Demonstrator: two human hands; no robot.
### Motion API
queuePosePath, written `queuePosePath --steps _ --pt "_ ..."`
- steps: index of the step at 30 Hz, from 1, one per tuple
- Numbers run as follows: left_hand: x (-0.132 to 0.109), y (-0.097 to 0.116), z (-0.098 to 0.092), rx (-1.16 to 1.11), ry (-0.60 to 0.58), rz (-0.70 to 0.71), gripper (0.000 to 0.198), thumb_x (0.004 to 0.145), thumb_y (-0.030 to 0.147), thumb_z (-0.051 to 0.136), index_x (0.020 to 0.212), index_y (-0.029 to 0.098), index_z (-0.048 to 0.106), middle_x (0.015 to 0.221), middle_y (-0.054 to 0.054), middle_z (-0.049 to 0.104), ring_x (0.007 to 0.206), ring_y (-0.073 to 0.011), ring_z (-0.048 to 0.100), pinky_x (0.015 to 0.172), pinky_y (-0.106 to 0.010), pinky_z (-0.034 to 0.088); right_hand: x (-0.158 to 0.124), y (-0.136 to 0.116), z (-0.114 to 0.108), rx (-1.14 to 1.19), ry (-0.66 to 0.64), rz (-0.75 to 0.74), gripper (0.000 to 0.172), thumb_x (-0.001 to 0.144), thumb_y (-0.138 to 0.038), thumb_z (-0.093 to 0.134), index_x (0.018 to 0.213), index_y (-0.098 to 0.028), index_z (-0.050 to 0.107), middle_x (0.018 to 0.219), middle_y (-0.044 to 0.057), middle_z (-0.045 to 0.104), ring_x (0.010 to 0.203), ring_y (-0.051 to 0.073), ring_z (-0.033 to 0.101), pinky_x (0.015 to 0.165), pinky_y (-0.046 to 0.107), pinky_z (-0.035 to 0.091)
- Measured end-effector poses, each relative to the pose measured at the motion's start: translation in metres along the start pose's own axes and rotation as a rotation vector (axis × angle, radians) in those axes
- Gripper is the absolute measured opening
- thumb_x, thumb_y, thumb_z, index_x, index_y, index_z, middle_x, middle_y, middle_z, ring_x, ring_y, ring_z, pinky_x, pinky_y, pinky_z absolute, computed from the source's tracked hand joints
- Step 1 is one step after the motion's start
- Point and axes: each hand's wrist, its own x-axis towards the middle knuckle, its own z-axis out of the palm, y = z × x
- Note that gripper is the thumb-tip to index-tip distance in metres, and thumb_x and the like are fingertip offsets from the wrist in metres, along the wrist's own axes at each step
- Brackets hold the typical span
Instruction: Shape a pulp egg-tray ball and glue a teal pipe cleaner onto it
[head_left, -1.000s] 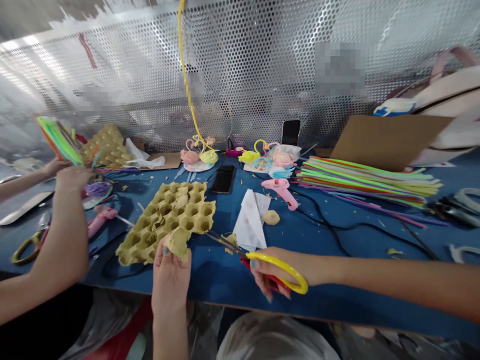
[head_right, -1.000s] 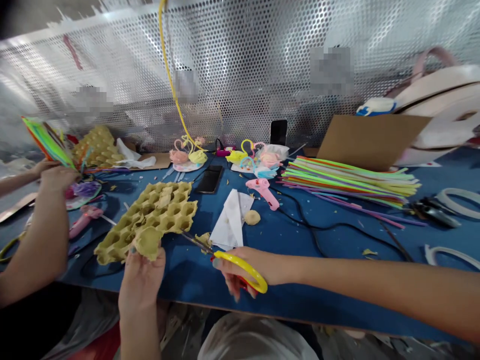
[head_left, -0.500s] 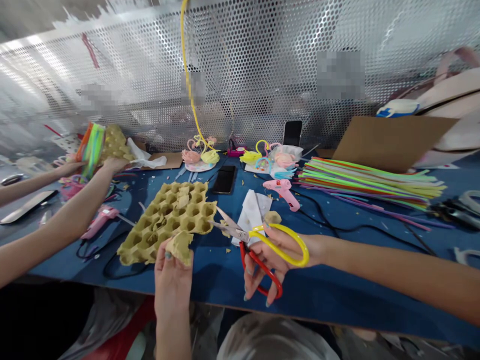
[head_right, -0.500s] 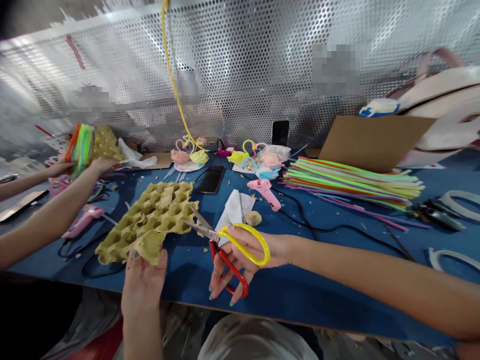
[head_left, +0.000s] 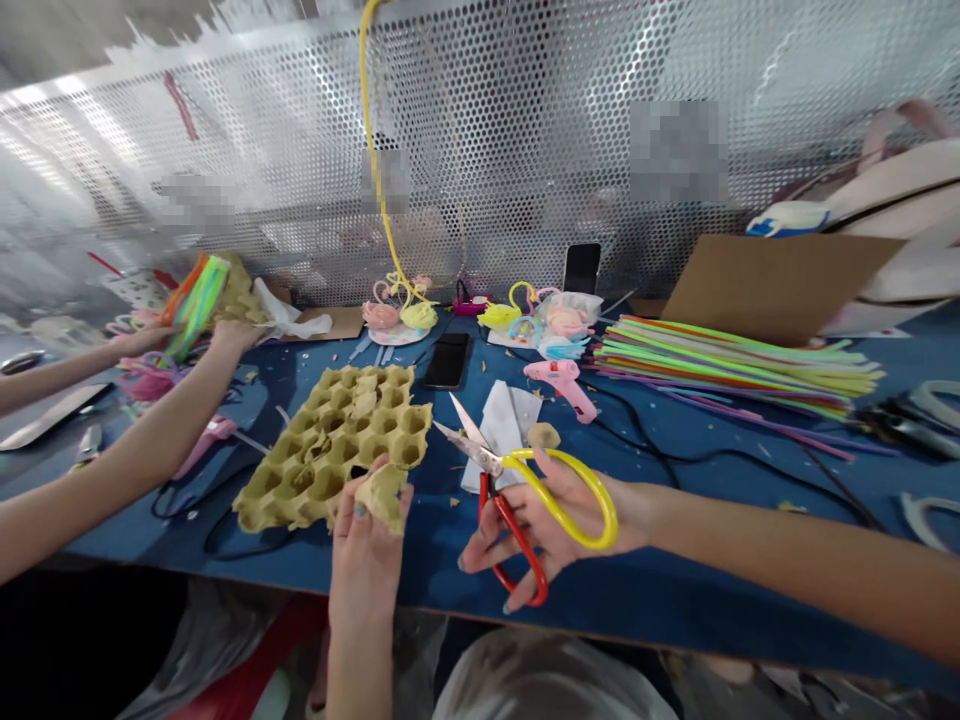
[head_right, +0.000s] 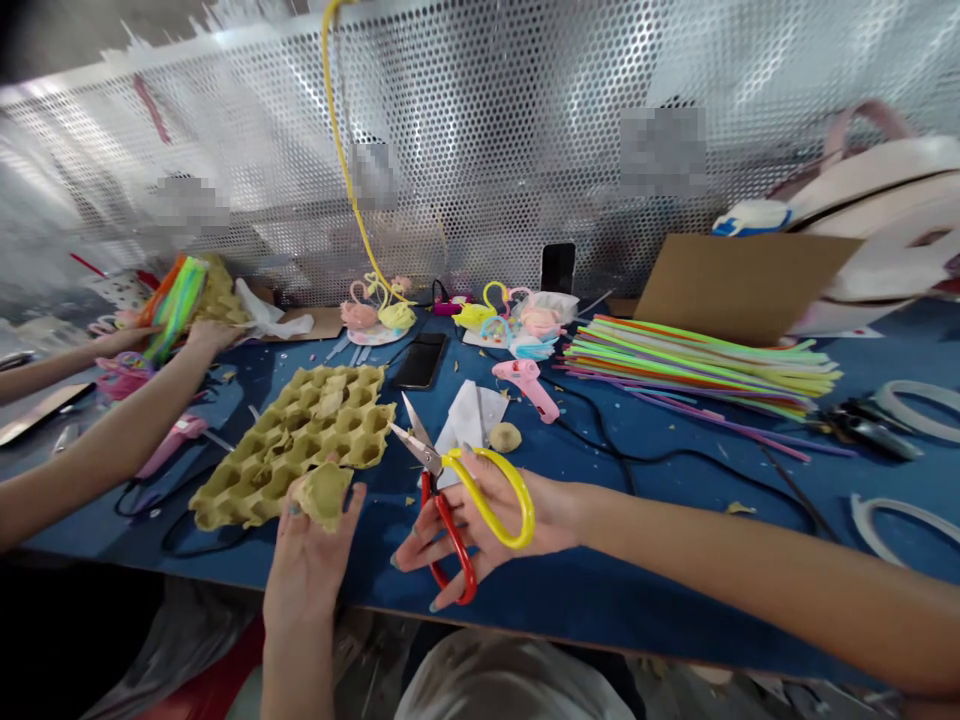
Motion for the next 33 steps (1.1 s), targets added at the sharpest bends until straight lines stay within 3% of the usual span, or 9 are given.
queuePosePath --steps 5,9,13,16,20,23,26,31,33 --pt "-0.002 0.022 0.028 -0.495 -0.187 -0.273 0.040 0.094 0.059 0.055 0.116 0.027 0.067 0.150 -0.012 0.056 0.141 -0.0370 0.051 0.104 -0.063 0.053 0.009 -0.001 -0.001 0.059 -0.057 0.026 0.088 0.084 -0.089 0.029 0.110 -0.011 0.059 0.126 0.031 0.063 0.125 0.040 0.060 0.090 0.052 0.054" --pt "-0.005 0.023 0.041 -0.677 -0.166 -0.454 0.031 0.093 0.051 0.061 0.110 0.028 0.072 0.147 -0.009 0.060 0.133 -0.0359 0.059 0.102 -0.059 0.055 0.015 0.005 0.001 0.079 -0.052 0.071 0.089 0.082 -0.092 0.022 0.105 -0.013 0.056 0.120 0.030 0.066 0.119 0.039 0.064 0.084 0.049 0.057" --pt "-0.002 0.021 0.046 -0.742 -0.163 -0.563 0.035 0.097 0.041 0.055 0.125 0.026 0.069 0.145 -0.011 0.062 0.137 -0.0317 0.056 0.110 -0.053 0.052 0.016 0.012 0.001 0.097 -0.086 0.092 0.092 0.081 -0.093 0.020 0.105 -0.012 0.056 0.114 0.031 0.068 0.112 0.039 0.068 0.080 0.049 0.057" --pt "0.003 0.022 0.045 -0.792 -0.106 -0.525 0.034 0.099 0.034 0.052 0.128 0.025 0.068 0.144 -0.008 0.063 0.143 -0.0244 0.051 0.116 -0.042 0.048 0.012 0.017 0.000 0.101 -0.065 0.098 0.090 0.082 -0.092 0.020 0.105 -0.013 0.056 0.113 0.030 0.069 0.109 0.038 0.069 0.079 0.048 0.058" --pt "0.003 0.025 0.044 -0.748 -0.100 -0.430 0.036 0.103 0.042 0.048 0.129 0.029 0.068 0.154 -0.004 0.054 0.147 -0.0206 0.046 0.122 -0.036 0.041 -0.002 0.021 0.000 0.024 -0.028 0.064 0.087 0.083 -0.091 0.022 0.103 -0.014 0.054 0.115 0.029 0.069 0.109 0.037 0.070 0.078 0.046 0.059" --pt "-0.003 0.029 0.049 -0.666 -0.127 -0.370 0.030 0.102 0.042 0.051 0.122 0.029 0.070 0.162 -0.004 0.044 0.146 -0.0268 0.047 0.120 -0.046 0.043 -0.019 0.024 -0.002 -0.087 -0.006 0.012 0.087 0.081 -0.092 0.028 0.105 -0.013 0.055 0.118 0.030 0.068 0.111 0.037 0.069 0.078 0.046 0.060" --pt "-0.008 0.035 0.056 -0.563 -0.063 -0.253 0.017 0.097 0.035 0.062 0.108 0.026 0.072 0.168 -0.002 0.031 0.148 -0.0344 0.043 0.114 -0.057 0.048 -0.039 0.024 -0.009 -0.190 0.012 -0.062 0.081 0.085 -0.088 0.032 0.104 -0.013 0.055 0.123 0.030 0.066 0.118 0.038 0.065 0.077 0.047 0.062" --pt "-0.010 0.044 0.066 -0.382 0.026 -0.130 0.015 0.086 0.029 0.077 0.095 0.019 0.072 0.168 -0.008 0.031 0.149 -0.0396 0.038 0.114 -0.053 0.047 -0.068 0.020 -0.014 -0.361 0.127 -0.226 0.077 0.084 -0.087 0.040 0.107 -0.016 0.060 0.124 0.025 0.067 0.119 0.037 0.065 0.075 0.048 0.063" --pt "-0.012 0.046 0.067 -0.327 0.068 -0.093 0.017 0.084 0.028 0.079 0.096 0.018 0.071 0.161 -0.010 0.043 0.145 -0.0361 0.046 0.114 -0.046 0.047 -0.080 0.019 -0.009 -0.458 0.295 -0.253 0.077 0.080 -0.089 0.045 0.106 -0.019 0.064 0.123 0.022 0.068 0.118 0.036 0.065 0.076 0.048 0.063"
